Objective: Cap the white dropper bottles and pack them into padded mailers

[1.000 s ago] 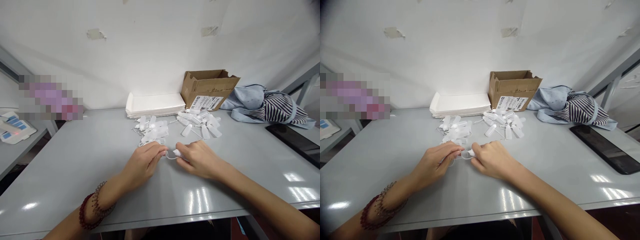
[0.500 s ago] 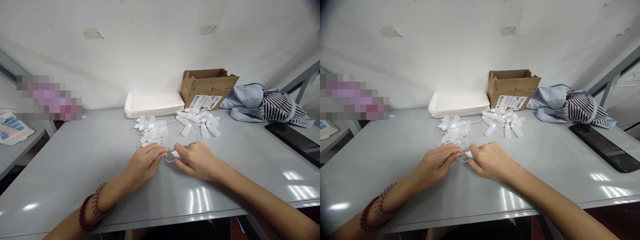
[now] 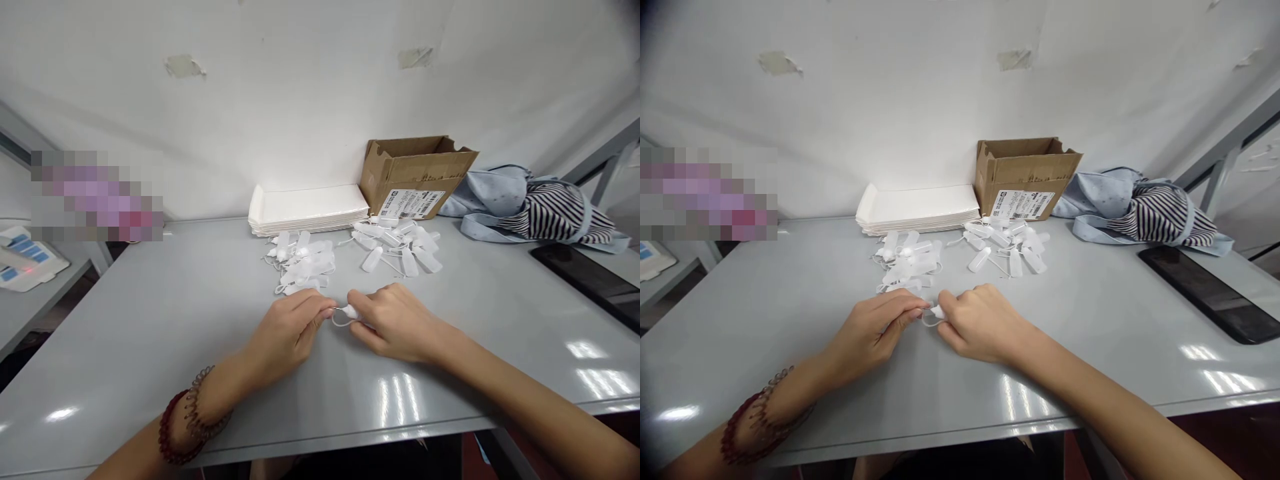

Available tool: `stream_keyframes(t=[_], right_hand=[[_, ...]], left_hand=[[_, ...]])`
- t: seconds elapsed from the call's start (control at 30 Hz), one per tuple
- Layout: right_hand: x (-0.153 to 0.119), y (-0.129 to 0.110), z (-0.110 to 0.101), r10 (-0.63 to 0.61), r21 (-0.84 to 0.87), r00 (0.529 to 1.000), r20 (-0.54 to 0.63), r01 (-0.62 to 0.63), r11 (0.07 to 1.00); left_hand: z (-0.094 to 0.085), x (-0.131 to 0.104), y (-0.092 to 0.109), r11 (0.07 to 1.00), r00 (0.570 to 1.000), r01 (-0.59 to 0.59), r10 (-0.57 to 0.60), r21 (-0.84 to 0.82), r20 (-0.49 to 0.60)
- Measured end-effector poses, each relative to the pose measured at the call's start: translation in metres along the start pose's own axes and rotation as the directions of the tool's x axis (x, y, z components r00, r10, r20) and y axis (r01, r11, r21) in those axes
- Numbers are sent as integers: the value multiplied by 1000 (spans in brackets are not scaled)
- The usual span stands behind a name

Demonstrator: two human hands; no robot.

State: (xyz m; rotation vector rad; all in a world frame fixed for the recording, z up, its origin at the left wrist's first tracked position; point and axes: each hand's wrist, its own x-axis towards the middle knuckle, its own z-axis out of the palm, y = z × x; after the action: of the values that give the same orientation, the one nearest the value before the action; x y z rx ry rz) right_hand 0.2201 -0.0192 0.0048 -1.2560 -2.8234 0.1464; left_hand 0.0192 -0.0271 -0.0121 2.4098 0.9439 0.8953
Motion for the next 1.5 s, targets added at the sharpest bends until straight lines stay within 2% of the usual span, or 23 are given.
stream_keyframes(t=[0.33, 0.5, 0.73, 1.1, 1.5], right_hand=[[0, -5, -4, 9, -52, 994, 108, -3, 999], [2, -7, -5, 5, -78, 987, 161, 7, 997], [2, -6, -2, -6, -63, 992, 127, 14, 998], [2, 3, -3, 56, -67, 997, 61, -52, 996], [2, 2, 1, 42, -38, 999, 32, -41, 998]], left_hand=[[8, -3, -2, 993, 997, -79, 77, 89, 24], [11, -6, -4, 990, 996, -81, 76, 111, 50], [12, -7, -4, 992, 996, -72, 65, 102, 67], [-5, 2, -2, 999, 996, -17, 22, 51, -88], [-4, 3, 2, 1000, 996, 8, -5, 29, -85]])
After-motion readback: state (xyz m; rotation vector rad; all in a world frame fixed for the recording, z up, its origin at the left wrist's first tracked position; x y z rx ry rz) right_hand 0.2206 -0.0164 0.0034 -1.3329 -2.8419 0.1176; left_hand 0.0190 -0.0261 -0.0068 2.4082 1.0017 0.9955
